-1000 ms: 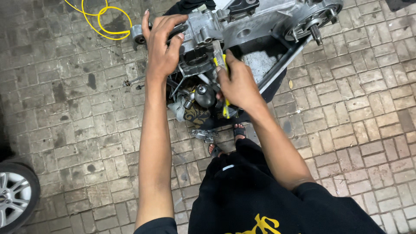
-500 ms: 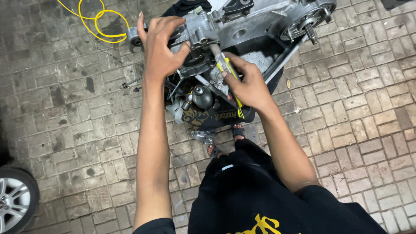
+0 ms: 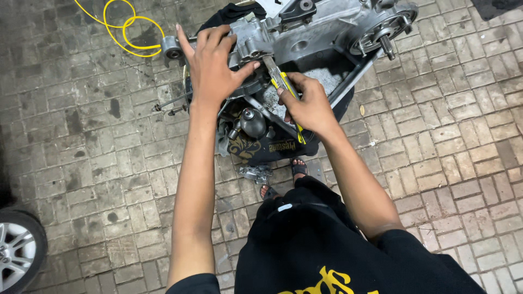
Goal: The person uses a utility knife to scrape and clean the surface of a disassembled engine block. They repeatedly scrape along the edges and seams of the metal casing while holding it steady with their other hand.
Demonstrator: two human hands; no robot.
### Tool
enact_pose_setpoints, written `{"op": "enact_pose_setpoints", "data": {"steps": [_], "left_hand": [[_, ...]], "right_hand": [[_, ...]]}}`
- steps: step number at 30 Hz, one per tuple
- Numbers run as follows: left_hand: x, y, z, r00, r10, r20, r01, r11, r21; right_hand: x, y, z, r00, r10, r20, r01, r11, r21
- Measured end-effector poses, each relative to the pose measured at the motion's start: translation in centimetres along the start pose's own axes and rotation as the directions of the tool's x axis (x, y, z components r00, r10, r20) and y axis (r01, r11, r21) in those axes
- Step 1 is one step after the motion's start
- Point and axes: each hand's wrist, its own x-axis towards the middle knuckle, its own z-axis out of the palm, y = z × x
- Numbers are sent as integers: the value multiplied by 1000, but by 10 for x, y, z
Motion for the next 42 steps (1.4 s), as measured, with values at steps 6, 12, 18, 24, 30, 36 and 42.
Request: {"op": "enact_pose_setpoints", "data": {"steps": [6, 12, 18, 24, 30, 36, 42], "left_hand": [[-3, -15, 1, 999, 37, 36, -33, 992, -125], [-3, -13, -5, 996, 66, 65, -59, 993, -107], [-2, -11, -9, 993, 58, 102, -46, 992, -114], [0, -5, -16, 998, 41, 54, -30, 982, -187], [2, 0, -25, 998, -27, 58, 47, 930, -365], [3, 4, -31, 999, -43, 27, 51, 902, -429], [2, 3, -28, 998, -65, 12, 64, 882, -468]], "right_hand": [[2, 6, 9, 1000, -29, 4, 29, 999, 27], [-2, 1, 10, 999, -32, -37, 31, 999, -16], [4, 16, 12, 979, -191, -74, 174, 967, -186], [4, 16, 17, 992, -120, -48, 108, 974, -200], [0, 12, 12, 983, -133, -125, 110, 978, -175], [-8, -6, 21, 986, -166, -6, 159, 952, -261], [-8, 12, 24, 943, -306, -128, 218, 862, -458]]}}
